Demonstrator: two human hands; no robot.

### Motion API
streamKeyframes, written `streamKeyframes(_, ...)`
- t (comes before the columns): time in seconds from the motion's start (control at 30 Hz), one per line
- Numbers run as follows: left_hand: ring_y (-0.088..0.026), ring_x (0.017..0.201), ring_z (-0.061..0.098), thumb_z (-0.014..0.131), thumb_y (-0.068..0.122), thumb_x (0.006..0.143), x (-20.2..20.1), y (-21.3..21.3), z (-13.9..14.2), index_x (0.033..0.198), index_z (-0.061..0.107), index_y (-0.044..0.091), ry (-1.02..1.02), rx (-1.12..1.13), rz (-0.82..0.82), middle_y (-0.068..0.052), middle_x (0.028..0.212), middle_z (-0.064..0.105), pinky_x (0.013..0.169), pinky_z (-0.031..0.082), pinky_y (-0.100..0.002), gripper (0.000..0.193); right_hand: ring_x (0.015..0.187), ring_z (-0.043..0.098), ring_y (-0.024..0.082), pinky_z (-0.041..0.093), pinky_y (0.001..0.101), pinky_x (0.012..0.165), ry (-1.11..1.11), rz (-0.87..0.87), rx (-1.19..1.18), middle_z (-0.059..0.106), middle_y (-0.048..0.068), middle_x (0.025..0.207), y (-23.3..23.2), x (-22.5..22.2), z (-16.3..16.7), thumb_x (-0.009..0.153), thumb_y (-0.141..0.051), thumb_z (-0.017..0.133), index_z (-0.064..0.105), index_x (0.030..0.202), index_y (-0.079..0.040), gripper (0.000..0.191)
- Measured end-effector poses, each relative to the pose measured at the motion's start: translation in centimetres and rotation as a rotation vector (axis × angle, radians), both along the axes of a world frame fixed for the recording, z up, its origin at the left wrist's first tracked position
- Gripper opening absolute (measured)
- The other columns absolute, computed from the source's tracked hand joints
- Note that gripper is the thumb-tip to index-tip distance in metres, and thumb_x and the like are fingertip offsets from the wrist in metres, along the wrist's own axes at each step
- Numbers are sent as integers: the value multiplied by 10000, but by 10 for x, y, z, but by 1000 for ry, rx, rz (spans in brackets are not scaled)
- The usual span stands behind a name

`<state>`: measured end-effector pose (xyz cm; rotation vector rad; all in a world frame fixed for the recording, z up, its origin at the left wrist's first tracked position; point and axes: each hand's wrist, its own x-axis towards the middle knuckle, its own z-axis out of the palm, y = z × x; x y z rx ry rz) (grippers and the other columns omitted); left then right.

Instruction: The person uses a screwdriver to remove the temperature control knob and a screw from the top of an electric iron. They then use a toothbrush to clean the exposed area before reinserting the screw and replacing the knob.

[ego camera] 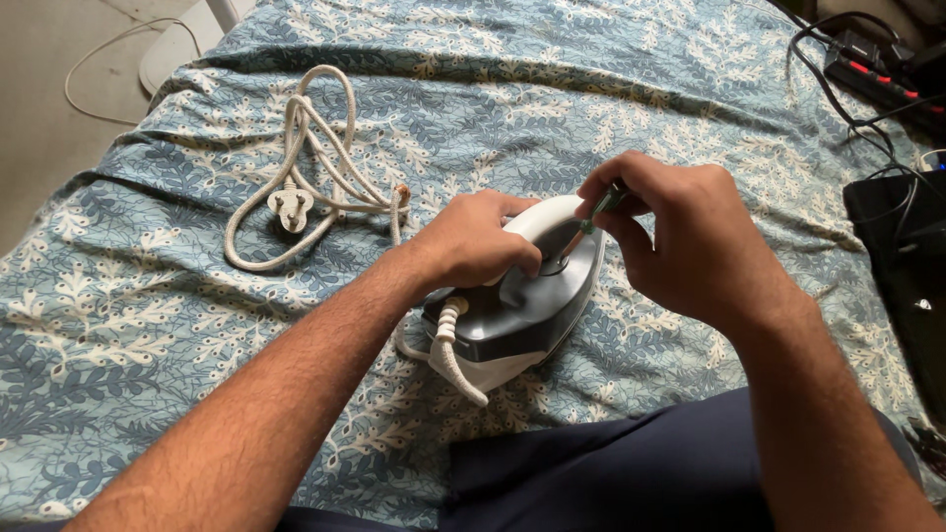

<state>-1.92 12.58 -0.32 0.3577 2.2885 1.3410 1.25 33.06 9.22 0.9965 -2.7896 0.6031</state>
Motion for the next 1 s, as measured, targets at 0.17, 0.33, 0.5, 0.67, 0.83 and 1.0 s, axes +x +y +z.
streamKeyframes(0.17, -228, 960, 769, 768, 282, 582, 1, 0, 1, 1331, 691, 299, -18, -29, 1, -102, 1107, 790, 904, 589, -324, 754, 872, 792, 213, 644, 311, 710, 13, 15, 3, 784, 113, 933, -1, 0, -1, 895, 63, 698, 663, 1056, -24, 187)
streamKeyframes(0.33, -231, 960, 767, 764, 280, 584, 2, 0, 4, 1347, 674, 309, -23, -62, -4, -108, 1109, 782, 907, 588, -327, 770, 874, 794, 218, 647, 311, 719, -11, 15, 2, 779, 119, 922, -3, 1, 1, 879, 74, 695, 668, 1059, -17, 204)
streamKeyframes(0.5, -226, 957, 767, 756, 288, 594, 3, 0, 6, 1355, 667, 306, -8, -76, -12, -109, 1114, 779, 907, 592, -325, 766, 834, 791, 233, 637, 332, 691, -51, 5, 34, 779, 130, 901, -7, 2, 2, 880, 61, 694, 675, 1041, -14, 178)
streamKeyframes(0.67, -214, 914, 777, 732, 281, 606, 6, 2, 10, 1347, 672, 309, -20, -94, -19, -103, 1079, 785, 868, 612, -332, 744, 700, 742, 262, 576, 387, 590, -28, -12, 45, 731, 149, 800, -17, 4, -2, 945, -5, 629, 636, 1012, 22, 73)
streamKeyframes(0.83, -219, 896, 789, 730, 282, 617, 8, 4, 14, 1321, 697, 283, -29, -98, -18, -109, 1061, 792, 860, 621, -335, 705, 553, 677, 268, 533, 407, 489, -82, -158, 138, 662, 139, 665, -21, 4, -7, 1092, -166, 566, 589, 967, 23, 228)
streamKeyframes(1.0, -228, 917, 770, 734, 294, 614, 9, 3, 13, 1350, 671, 313, 42, -115, -45, -106, 1073, 785, 884, 598, -330, 738, 594, 695, 282, 525, 428, 520, -57, -158, 174, 693, 157, 704, -12, -5, -6, 1044, -223, 624, 634, 967, -7, 229)
